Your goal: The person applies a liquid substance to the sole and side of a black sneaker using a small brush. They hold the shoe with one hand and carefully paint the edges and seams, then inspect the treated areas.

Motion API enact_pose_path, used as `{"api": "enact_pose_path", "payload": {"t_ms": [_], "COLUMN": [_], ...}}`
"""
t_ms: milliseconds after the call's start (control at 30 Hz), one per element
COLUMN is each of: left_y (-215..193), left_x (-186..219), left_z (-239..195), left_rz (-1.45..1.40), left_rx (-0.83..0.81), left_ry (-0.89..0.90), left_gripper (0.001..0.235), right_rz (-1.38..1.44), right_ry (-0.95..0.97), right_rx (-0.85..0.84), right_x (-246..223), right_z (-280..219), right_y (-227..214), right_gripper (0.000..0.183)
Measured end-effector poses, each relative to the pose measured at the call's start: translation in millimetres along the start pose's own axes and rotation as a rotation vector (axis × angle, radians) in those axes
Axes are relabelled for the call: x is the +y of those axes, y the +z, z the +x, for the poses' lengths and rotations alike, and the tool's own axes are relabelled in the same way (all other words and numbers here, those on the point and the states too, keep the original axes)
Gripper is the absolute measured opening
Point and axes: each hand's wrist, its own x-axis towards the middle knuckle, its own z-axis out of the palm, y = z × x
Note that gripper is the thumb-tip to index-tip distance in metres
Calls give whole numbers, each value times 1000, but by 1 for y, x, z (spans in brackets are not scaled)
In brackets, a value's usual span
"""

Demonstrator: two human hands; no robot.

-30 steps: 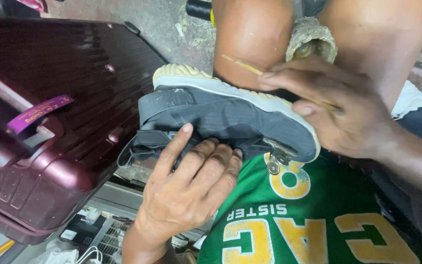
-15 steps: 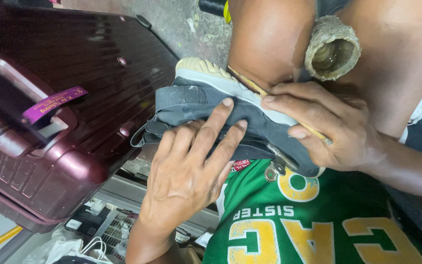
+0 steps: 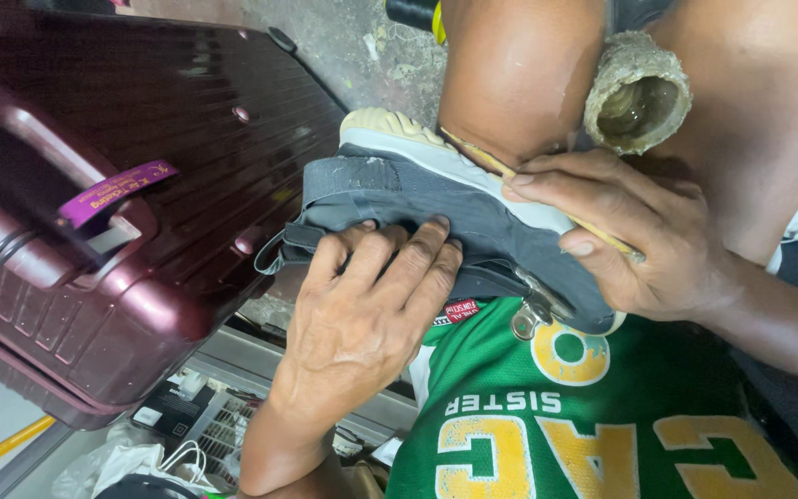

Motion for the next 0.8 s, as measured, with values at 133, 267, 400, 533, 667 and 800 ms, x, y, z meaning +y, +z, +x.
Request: {"api": "enact_pose_path", "payload": {"t_ms": [133, 267, 400, 533, 667, 800], "left_y": [-4, -10, -12, -2, 23, 31], "left_x": [-1, -15, -41, -58, -64, -65], "left_z": [2, 1, -3, -1, 17, 30], "left_rz": [30, -47, -265, -855, -1517, -1862], "left_rx": [16, 71, 213, 351, 567, 663], "left_ry": [37, -1, -175, -429, -446, -465], "left_gripper": [37, 34, 39, 26, 23, 26], "right_rz": [2, 301, 364, 397, 440, 361], "right_ry": [36, 9, 127, 210, 164, 145], "right_rx": [7, 129, 275, 402, 458, 402], "right_x": [3, 20, 46, 67, 50, 16], "right_z": [-6, -23, -53, -67, -49, -20], "right_y": [1, -8, -28, -39, -32, 5], "right_gripper": [35, 34, 37, 42, 48, 56]}}
